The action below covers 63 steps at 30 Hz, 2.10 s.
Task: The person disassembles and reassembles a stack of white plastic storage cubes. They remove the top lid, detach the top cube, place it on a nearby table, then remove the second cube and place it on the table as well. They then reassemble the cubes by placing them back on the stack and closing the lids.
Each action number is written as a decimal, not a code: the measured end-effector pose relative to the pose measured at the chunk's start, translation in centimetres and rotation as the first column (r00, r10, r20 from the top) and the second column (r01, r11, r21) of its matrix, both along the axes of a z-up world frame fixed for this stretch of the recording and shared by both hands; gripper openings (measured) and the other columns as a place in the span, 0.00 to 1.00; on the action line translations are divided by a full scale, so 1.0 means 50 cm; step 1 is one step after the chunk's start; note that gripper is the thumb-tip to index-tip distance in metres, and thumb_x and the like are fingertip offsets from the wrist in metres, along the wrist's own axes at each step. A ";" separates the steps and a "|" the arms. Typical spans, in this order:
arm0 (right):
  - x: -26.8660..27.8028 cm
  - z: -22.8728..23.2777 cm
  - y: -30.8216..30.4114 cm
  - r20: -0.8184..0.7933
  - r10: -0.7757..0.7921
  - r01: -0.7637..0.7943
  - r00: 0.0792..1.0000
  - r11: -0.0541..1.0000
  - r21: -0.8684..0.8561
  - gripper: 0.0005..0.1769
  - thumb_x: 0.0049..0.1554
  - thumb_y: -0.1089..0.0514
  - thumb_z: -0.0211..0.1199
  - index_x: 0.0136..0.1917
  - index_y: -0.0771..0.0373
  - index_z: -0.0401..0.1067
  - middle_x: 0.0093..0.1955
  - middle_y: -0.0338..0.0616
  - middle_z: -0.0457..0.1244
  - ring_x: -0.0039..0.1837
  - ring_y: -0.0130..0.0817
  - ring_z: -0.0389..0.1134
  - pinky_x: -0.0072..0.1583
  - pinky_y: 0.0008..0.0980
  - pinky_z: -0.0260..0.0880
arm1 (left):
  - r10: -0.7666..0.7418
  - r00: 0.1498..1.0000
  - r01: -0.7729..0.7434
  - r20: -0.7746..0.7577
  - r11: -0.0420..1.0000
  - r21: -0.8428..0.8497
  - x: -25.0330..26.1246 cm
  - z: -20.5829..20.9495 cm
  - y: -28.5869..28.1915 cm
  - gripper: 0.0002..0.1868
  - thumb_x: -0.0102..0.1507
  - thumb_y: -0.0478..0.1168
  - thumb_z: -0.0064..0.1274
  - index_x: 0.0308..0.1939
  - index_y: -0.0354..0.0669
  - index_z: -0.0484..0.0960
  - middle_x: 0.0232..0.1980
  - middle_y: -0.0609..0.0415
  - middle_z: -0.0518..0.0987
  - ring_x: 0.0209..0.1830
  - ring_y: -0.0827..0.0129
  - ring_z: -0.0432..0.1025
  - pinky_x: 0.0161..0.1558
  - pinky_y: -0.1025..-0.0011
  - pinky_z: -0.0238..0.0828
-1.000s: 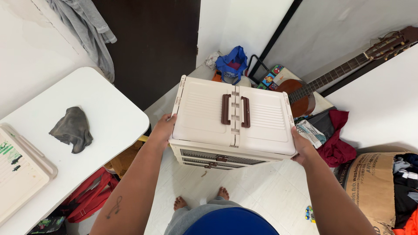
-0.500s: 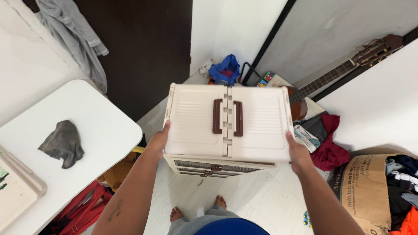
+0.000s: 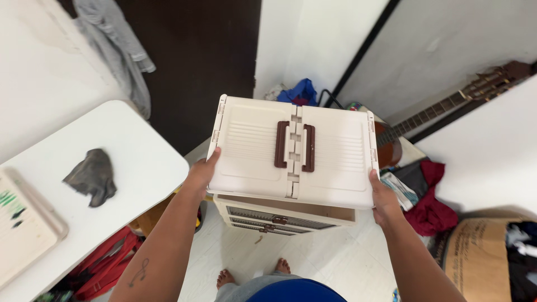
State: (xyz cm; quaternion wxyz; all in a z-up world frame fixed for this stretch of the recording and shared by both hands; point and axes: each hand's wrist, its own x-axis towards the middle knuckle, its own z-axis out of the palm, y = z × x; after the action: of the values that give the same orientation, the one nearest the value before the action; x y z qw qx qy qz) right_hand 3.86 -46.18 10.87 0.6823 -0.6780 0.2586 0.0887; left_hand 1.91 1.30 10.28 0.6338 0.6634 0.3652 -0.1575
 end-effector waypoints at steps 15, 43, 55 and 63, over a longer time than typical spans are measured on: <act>0.104 0.037 0.172 0.176 0.314 -0.360 0.933 0.827 0.432 0.35 0.61 0.46 0.60 0.75 0.67 0.61 0.69 0.48 0.64 0.68 0.40 0.65 0.68 0.44 0.63 | 0.401 0.895 -0.400 0.194 0.915 -0.048 -0.252 0.108 0.124 0.46 0.58 0.62 0.59 0.65 0.25 0.72 0.60 0.37 0.80 0.59 0.55 0.76 0.59 0.62 0.73; -0.231 -0.035 1.135 0.061 0.730 -0.643 0.681 0.557 0.525 0.40 0.57 0.40 0.62 0.74 0.66 0.62 0.69 0.49 0.63 0.71 0.42 0.63 0.71 0.44 0.59 | 0.854 0.457 -0.872 0.248 0.486 -0.069 -0.982 0.003 0.801 0.38 0.67 0.58 0.51 0.61 0.20 0.76 0.59 0.36 0.81 0.57 0.57 0.76 0.58 0.65 0.70; -0.263 -0.118 1.433 -0.149 0.916 -0.894 0.372 0.396 0.208 0.46 0.54 0.34 0.61 0.77 0.61 0.62 0.75 0.43 0.61 0.75 0.38 0.58 0.76 0.41 0.50 | 0.880 0.273 -0.882 0.388 0.390 -0.265 -1.104 -0.173 1.042 0.27 0.69 0.50 0.51 0.62 0.31 0.79 0.56 0.51 0.83 0.50 0.71 0.75 0.52 0.74 0.71; -0.250 -0.192 1.501 -0.175 0.931 -0.932 0.321 0.344 0.118 0.44 0.55 0.32 0.62 0.76 0.59 0.64 0.71 0.41 0.63 0.70 0.36 0.59 0.72 0.39 0.50 | 0.884 0.318 -0.925 0.342 0.368 -0.092 -1.118 -0.228 1.113 0.26 0.68 0.51 0.52 0.64 0.36 0.80 0.57 0.51 0.82 0.52 0.72 0.74 0.55 0.75 0.69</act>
State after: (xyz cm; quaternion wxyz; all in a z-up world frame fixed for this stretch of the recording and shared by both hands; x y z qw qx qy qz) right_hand -8.64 28.89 1.29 0.4747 -0.6914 -0.1057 0.5343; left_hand -54.00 56.93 -1.13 0.6231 0.3978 0.5684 0.3611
